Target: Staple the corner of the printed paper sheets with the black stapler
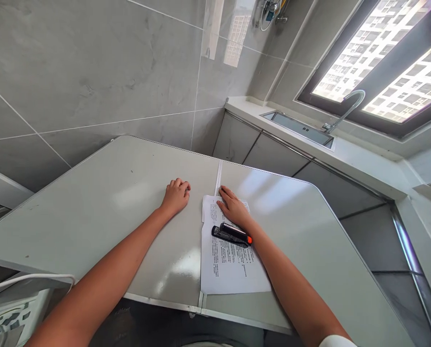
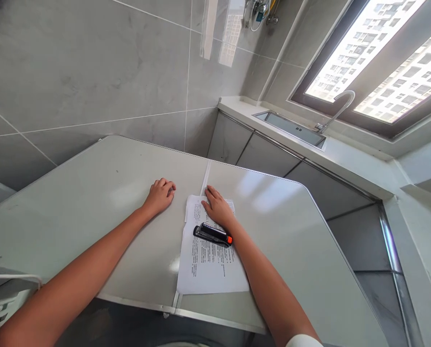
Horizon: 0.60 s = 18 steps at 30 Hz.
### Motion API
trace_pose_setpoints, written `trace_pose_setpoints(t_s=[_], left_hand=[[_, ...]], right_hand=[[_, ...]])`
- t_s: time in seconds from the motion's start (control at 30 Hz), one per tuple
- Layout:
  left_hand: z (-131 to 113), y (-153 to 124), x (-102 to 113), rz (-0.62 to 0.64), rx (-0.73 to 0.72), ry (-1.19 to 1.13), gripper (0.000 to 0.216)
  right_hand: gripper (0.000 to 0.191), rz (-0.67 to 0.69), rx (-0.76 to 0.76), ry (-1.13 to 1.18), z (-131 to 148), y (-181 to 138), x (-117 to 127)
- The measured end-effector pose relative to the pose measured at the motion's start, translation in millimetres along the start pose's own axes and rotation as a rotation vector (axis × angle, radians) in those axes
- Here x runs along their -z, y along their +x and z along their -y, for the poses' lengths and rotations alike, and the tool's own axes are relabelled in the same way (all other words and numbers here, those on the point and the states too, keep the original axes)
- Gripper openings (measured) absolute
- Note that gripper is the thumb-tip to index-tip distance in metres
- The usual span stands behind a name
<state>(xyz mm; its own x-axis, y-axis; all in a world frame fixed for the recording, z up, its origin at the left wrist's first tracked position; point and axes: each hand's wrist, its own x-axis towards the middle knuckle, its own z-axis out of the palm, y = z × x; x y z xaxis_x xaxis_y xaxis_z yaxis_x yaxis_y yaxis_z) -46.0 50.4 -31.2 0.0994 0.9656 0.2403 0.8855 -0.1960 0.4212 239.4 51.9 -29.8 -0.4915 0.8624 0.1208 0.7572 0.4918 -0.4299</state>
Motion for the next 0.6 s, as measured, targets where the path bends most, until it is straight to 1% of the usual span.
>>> trace_pose_setpoints(t_s=[0.13, 0.27, 0.4, 0.53, 0.6], left_hand=[[-0.7, 0.3, -0.7, -0.002, 0.009, 0.011, 0.018], [-1.5, 0.5, -1.7, -0.002, 0.016, 0.015, 0.017], [-1.7, 1.1, -2.5, -0.011, 0.012, 0.035, 0.017], [-0.1, 1.7, -2.6, -0.015, 0.007, 0.044, 0.017], [0.9, 1.7, -2.4, -0.015, 0.002, 0.036, 0.017]], right_hand=[[0.055, 0.013, 0.103, 0.053, 4.0, 1.2, -2.4], [0.050, -0.021, 0.132, 0.085, 9.0, 2.9, -4.1], [0.047, 0.042, 0.256, 0.101, 17.4, 10.6, -4.3], [0.045, 0.041, 0.277, 0.103, 31.0, 24.1, -9.7], [0.043, 0.019, 0.288, 0.094, 37.6, 26.5, -13.8]])
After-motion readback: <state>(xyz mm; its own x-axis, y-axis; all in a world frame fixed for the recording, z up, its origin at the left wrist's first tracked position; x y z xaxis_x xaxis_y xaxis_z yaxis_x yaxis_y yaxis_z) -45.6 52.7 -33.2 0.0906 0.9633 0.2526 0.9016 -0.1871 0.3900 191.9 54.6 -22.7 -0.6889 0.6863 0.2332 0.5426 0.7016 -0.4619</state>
